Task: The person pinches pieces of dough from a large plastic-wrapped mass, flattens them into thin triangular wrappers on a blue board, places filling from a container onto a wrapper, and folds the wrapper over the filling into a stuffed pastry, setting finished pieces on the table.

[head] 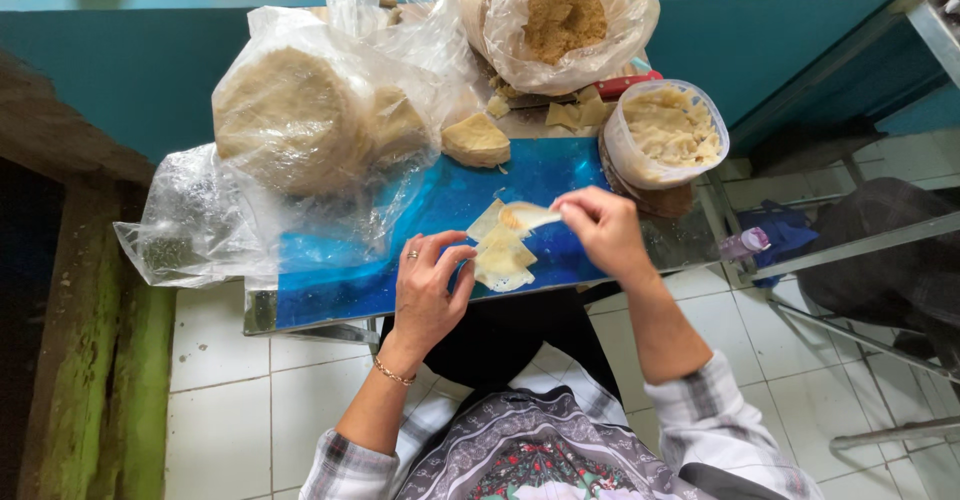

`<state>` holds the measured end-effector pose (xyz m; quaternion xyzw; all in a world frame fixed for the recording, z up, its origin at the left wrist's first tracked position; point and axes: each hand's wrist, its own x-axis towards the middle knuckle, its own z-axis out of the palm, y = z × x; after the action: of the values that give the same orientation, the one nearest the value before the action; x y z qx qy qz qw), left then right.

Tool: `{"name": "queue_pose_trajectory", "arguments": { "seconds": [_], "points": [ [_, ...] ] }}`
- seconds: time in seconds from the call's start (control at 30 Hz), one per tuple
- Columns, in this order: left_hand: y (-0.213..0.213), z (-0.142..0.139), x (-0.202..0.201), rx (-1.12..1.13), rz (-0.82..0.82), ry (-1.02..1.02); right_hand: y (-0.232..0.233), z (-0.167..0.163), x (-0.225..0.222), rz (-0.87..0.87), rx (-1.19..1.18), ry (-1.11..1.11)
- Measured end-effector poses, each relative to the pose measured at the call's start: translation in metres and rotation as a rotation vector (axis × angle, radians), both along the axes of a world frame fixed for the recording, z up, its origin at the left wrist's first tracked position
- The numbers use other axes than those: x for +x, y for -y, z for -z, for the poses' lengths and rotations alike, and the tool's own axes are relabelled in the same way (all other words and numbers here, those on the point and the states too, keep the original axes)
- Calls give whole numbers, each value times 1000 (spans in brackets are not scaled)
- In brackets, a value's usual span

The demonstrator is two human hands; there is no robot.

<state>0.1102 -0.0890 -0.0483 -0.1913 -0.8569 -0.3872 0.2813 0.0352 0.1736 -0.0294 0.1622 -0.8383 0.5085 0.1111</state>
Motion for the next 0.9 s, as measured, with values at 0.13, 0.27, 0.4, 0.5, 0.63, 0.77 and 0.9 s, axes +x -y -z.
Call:
{"name": "queue_pose_trajectory", "arguments": {
  "seconds": [0.13, 0.27, 0.4, 0.5, 0.63, 0.77, 0.9],
  "points": [
    [-5, -6, 0, -102, 62, -49, 10, 9, 45, 45, 199, -131],
    [-12, -11, -1, -190, 129, -66, 17, 5, 65, 42, 340, -347],
    [-12, -10, 0, -245, 133, -57, 19, 2, 72, 40, 449, -539],
    [-8, -6, 2, -230, 160, -59, 19, 1, 74, 37, 460, -597],
    [-4, -1, 6, -126, 165, -83, 19, -1, 79, -10, 482, -710],
    [0, 3, 12, 27, 83, -48, 18, -2, 78, -43, 492, -760],
    [2, 2, 13, -33, 21, -57, 17, -1, 70, -52, 477, -735]
  ]
}}
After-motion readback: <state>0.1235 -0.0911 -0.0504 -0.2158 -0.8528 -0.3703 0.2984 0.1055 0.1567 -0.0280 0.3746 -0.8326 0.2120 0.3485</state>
